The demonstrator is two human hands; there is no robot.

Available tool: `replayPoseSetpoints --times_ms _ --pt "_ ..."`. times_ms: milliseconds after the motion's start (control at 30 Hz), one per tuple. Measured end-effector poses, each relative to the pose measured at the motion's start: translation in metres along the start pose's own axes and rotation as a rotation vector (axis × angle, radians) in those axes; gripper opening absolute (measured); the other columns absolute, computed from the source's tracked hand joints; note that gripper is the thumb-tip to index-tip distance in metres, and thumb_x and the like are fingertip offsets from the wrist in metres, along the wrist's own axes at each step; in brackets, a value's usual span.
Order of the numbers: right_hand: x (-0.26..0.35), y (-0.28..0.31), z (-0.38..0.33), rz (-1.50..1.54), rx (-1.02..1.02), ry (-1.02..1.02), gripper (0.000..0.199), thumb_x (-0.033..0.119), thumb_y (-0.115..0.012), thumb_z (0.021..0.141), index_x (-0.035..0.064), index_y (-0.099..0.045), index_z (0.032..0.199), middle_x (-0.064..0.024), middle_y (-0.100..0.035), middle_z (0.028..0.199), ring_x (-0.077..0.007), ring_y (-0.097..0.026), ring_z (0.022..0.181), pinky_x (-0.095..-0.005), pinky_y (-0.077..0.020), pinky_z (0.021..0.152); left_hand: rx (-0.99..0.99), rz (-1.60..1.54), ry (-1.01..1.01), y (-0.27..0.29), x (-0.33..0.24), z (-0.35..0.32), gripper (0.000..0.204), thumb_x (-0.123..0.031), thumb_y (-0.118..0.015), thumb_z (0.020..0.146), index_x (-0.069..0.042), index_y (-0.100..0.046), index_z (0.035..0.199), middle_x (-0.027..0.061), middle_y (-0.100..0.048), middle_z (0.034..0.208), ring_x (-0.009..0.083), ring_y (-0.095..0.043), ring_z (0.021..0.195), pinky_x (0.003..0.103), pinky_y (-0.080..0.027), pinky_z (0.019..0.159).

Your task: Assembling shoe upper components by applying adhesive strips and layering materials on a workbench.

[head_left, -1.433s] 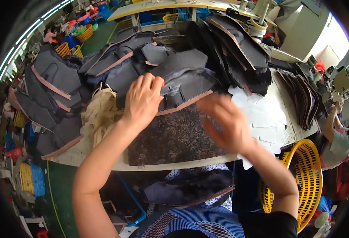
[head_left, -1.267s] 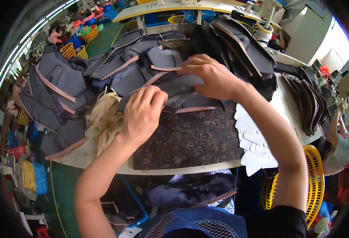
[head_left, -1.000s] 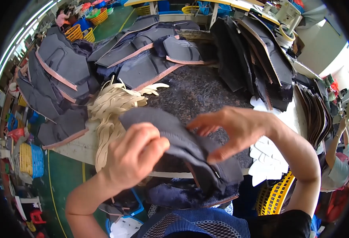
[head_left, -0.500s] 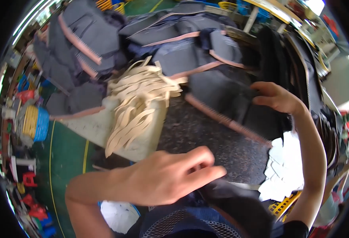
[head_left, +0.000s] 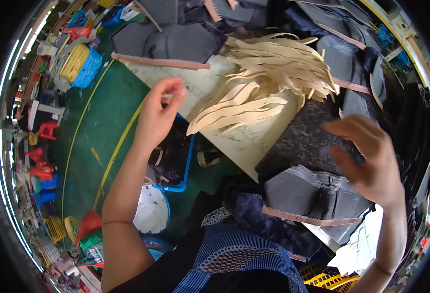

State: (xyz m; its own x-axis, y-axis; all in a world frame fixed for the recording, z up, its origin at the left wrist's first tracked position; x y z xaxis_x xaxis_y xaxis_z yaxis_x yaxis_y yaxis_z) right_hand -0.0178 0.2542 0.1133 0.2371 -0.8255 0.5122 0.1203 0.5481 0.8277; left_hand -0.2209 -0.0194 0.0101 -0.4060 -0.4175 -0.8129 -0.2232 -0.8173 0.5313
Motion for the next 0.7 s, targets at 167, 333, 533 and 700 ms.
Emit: replayPoseSetpoints --times_ms 167,333,533,700 --pt "0.023 -0.090 0.070 -0.016 0.044 0.211 0.029 0.007 -0.078 0.080 -0.0002 -0.067 0.105 -0.0159 -0.068 0.099 -0.0378 -0.069 0.095 -0.0454 -0.0581 0.079 0.177 0.280 -0.204 -0.037 0.007 -0.027 0.026 -0.025 -0.074 0.099 -0.006 -0.072 0.117 0.0072 -0.066 0.119 0.0209 -0.061 0.111 0.035 -0.048 0.095" --pt "0.049 -0.142 0.101 -0.154 -0.039 0.354 0.030 0.010 -0.082 0.074 0.0038 -0.065 0.098 -0.0099 -0.065 0.095 -0.0298 -0.069 0.090 -0.0389 -0.0597 0.076 0.250 -0.040 -0.030 -0.042 0.021 -0.034 0.023 -0.020 -0.074 0.099 -0.002 -0.070 0.113 0.0059 -0.068 0.112 0.0158 -0.062 0.101 0.030 -0.050 0.088" --pt "0.046 -0.135 0.116 -0.123 -0.111 0.412 0.027 0.017 -0.082 0.078 0.0087 -0.065 0.097 -0.0060 -0.063 0.091 -0.0265 -0.069 0.087 -0.0396 -0.0571 0.068 0.359 -0.765 0.247 -0.064 0.033 -0.030 0.019 -0.014 -0.068 0.104 0.002 -0.066 0.114 0.0025 -0.070 0.108 0.0078 -0.063 0.094 0.025 -0.054 0.082" --pt "0.028 -0.108 0.113 -0.076 -0.208 0.307 0.015 0.014 -0.077 0.091 0.0072 -0.065 0.099 -0.0083 -0.068 0.086 -0.0244 -0.071 0.075 -0.0363 -0.0571 0.063 0.351 -0.861 0.236 -0.073 0.031 -0.022 0.018 -0.013 -0.065 0.105 0.003 -0.065 0.115 0.0037 -0.071 0.107 0.0081 -0.066 0.096 0.027 -0.060 0.081"
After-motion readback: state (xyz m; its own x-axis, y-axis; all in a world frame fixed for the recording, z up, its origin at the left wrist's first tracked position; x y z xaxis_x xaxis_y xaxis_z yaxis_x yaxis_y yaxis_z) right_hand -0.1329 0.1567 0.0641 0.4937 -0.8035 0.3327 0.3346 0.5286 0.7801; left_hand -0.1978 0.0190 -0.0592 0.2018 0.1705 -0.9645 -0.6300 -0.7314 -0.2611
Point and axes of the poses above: each hand's wrist, its own z-axis towards the middle knuckle, its own y-axis out of the back of the hand, x = y × z, the point moved 10 cm from there along z, towards the middle knuckle
